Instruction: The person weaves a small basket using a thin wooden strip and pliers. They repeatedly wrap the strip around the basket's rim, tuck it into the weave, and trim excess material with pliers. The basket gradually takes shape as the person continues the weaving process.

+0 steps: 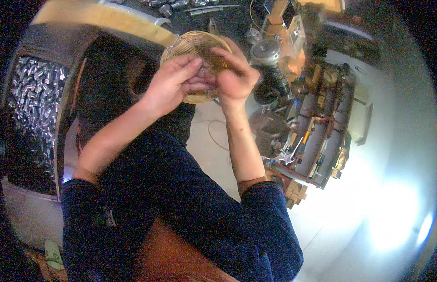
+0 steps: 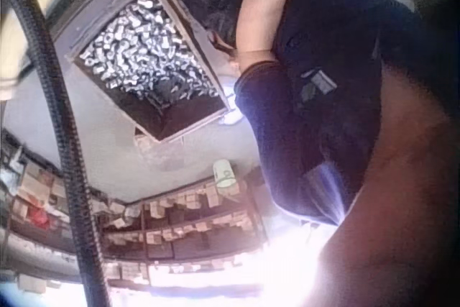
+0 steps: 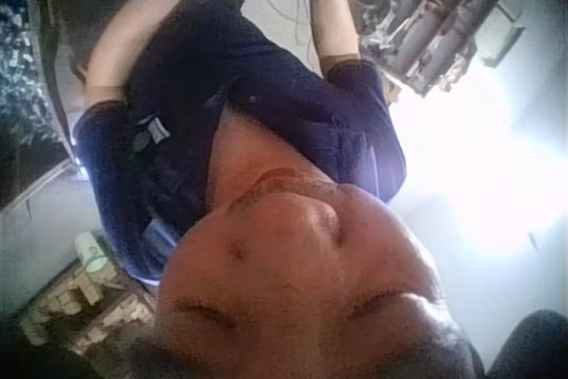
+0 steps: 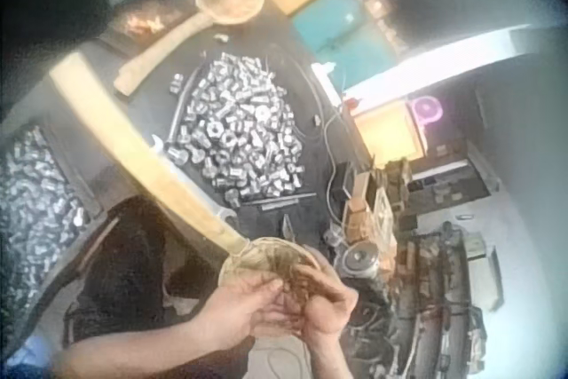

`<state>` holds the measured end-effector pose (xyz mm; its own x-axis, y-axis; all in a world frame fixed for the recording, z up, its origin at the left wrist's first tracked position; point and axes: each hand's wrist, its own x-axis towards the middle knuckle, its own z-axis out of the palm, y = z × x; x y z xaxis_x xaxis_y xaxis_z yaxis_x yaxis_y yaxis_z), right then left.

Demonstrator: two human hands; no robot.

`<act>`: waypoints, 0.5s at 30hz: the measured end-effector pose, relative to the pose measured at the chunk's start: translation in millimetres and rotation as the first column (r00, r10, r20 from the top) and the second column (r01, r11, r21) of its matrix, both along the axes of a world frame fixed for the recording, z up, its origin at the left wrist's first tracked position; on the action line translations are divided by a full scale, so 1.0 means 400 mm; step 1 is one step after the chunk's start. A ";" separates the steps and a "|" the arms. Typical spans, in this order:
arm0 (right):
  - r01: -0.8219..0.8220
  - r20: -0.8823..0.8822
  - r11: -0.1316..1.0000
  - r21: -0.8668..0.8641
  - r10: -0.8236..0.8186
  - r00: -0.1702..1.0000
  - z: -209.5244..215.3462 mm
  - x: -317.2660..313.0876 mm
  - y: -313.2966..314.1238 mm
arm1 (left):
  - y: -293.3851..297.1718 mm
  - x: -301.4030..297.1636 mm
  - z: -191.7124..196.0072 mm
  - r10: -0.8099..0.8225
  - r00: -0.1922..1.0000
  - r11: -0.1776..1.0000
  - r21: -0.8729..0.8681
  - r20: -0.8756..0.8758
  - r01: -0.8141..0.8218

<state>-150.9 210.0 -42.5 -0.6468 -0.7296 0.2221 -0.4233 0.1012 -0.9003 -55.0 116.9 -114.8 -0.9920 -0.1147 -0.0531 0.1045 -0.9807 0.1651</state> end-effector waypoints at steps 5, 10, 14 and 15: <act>0.181 -0.115 0.918 0.353 -0.149 0.982 0.030 -0.031 0.007 | -0.017 -0.013 0.010 -0.013 0.999 0.999 -0.044 -0.038 0.011; 0.166 -0.391 0.962 0.217 -0.070 0.918 0.022 0.002 0.015 | -0.008 -0.014 0.022 -0.045 0.999 0.997 -0.068 0.022 0.047; 0.193 -0.505 0.981 0.013 -0.160 0.848 -0.002 0.024 0.032 | 0.007 0.015 0.029 -0.005 1.000 0.999 -0.035 0.013 0.006; 0.234 -0.484 0.972 -0.012 -0.211 0.849 0.006 0.040 0.032 | 0.009 0.022 0.036 0.017 1.000 0.999 -0.045 0.000 -0.017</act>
<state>-135.0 222.9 -40.2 -0.6149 -0.5958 0.5166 -0.7619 0.2800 -0.5840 -46.1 120.6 -100.3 -0.9899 -0.1338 -0.0478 0.1210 -0.9703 0.2094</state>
